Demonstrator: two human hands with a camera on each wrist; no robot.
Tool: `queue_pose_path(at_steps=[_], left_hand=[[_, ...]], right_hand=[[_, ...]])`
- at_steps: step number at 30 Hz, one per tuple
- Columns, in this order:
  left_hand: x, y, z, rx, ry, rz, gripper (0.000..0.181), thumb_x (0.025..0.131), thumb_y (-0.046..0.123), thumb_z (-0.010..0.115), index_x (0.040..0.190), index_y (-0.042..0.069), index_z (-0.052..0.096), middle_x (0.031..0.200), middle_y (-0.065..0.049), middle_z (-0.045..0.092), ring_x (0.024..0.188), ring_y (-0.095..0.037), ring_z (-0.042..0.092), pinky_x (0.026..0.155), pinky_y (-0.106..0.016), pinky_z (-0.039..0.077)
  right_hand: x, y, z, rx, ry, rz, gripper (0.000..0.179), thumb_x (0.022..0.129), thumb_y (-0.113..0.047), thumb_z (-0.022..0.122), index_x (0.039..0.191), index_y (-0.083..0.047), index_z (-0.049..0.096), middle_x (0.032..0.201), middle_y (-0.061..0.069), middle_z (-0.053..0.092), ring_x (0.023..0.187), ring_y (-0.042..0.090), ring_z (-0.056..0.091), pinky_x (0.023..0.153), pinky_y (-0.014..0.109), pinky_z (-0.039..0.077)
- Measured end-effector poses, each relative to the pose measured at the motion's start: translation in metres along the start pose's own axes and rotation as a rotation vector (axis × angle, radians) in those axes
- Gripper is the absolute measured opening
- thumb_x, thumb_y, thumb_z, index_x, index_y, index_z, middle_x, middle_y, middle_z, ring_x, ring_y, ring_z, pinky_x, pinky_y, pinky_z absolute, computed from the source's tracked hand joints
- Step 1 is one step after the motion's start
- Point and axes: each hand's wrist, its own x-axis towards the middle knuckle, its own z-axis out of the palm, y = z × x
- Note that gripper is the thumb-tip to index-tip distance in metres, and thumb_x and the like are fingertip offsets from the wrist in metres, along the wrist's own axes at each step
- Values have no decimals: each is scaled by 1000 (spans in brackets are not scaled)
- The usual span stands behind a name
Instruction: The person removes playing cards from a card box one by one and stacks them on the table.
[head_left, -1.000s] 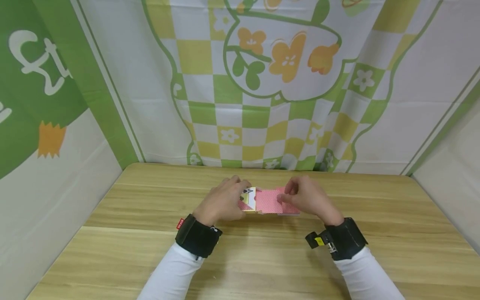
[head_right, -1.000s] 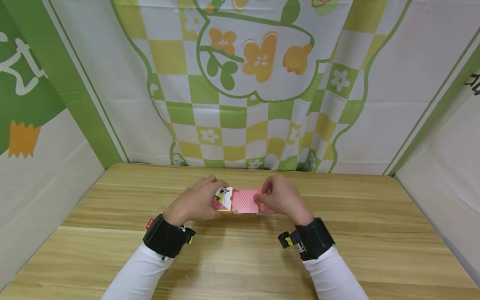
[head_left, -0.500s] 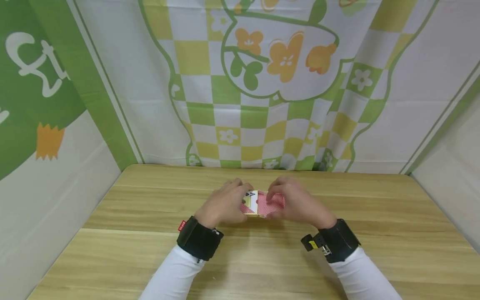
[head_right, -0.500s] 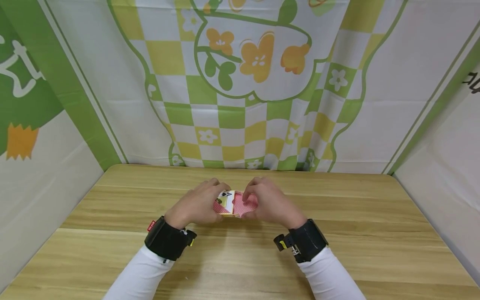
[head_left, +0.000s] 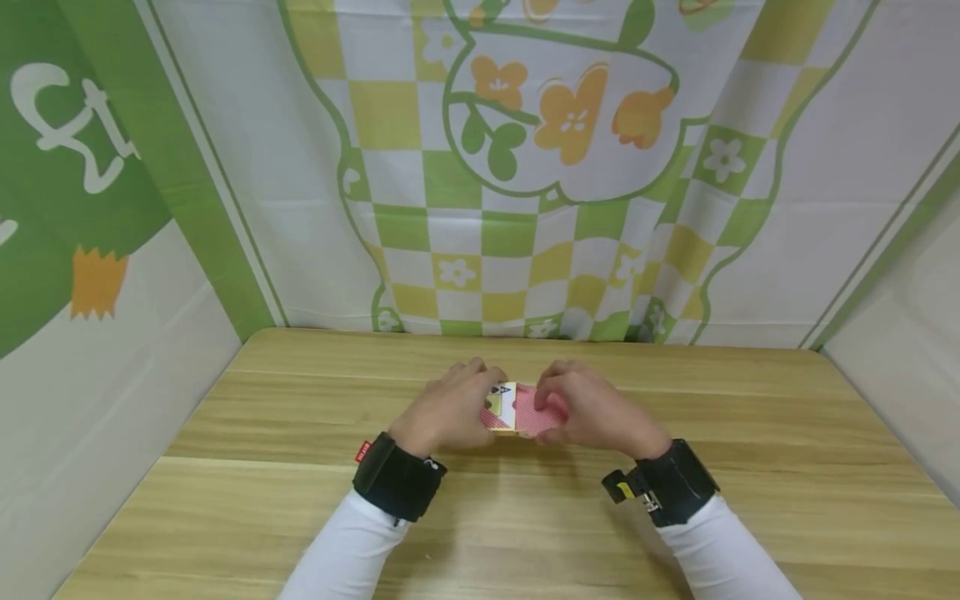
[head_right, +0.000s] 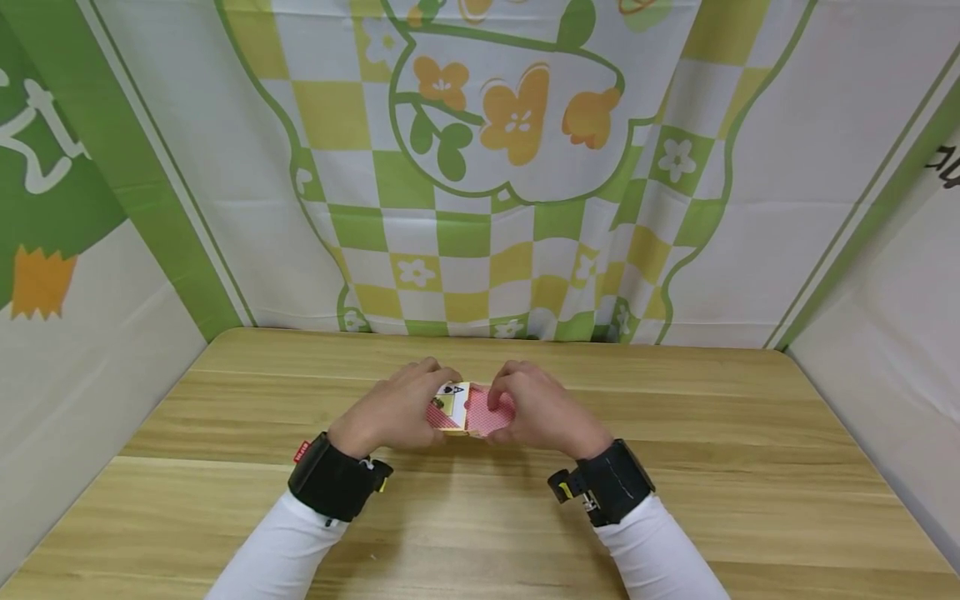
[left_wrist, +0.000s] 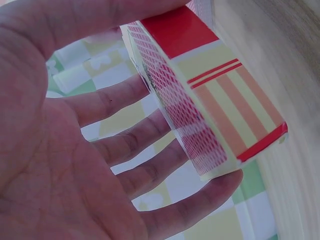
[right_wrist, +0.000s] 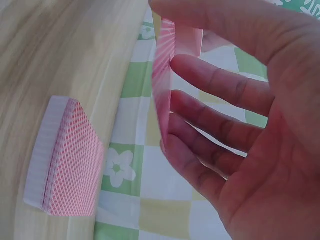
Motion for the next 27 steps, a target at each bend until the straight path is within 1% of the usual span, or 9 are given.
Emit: queue_pose_path(at_steps=[6,14,20,27], left_hand=[[0,-1,-2,0,0,-14,68,71,13,86,134,11,61,114,-4,57,96,-21,52,76,-42,49],[0,-4,-3,-22,11,-23,68,70,12,87,133,11,62,114,-4,57,96,-20,52,78,-41,49],[0,-6,-4,-21,13,-22,68,70,12,87,133,11,62,115,-5,58,96,-21,52,78,-42,50],[0,-7,-5,-14,17,-18,69,69,11,87,133,10,62,114,-5,58,94,-21,52,75,-41,49]], right_hand=[[-1,2,-5,2,-36,28,32,71,-22,93,96,-16,73,108,-2,63,99,19,58,82,36,50],[-5,4,-9,4,-56,57,36,71,-14,93,101,-14,73,109,0,62,99,20,57,81,36,51],[-7,6,-13,-4,-46,43,38,70,-9,92,102,-12,72,111,3,62,98,21,57,80,36,51],[-11,11,-20,-5,-39,50,38,70,-10,91,103,-11,71,112,5,63,97,22,58,80,36,50]])
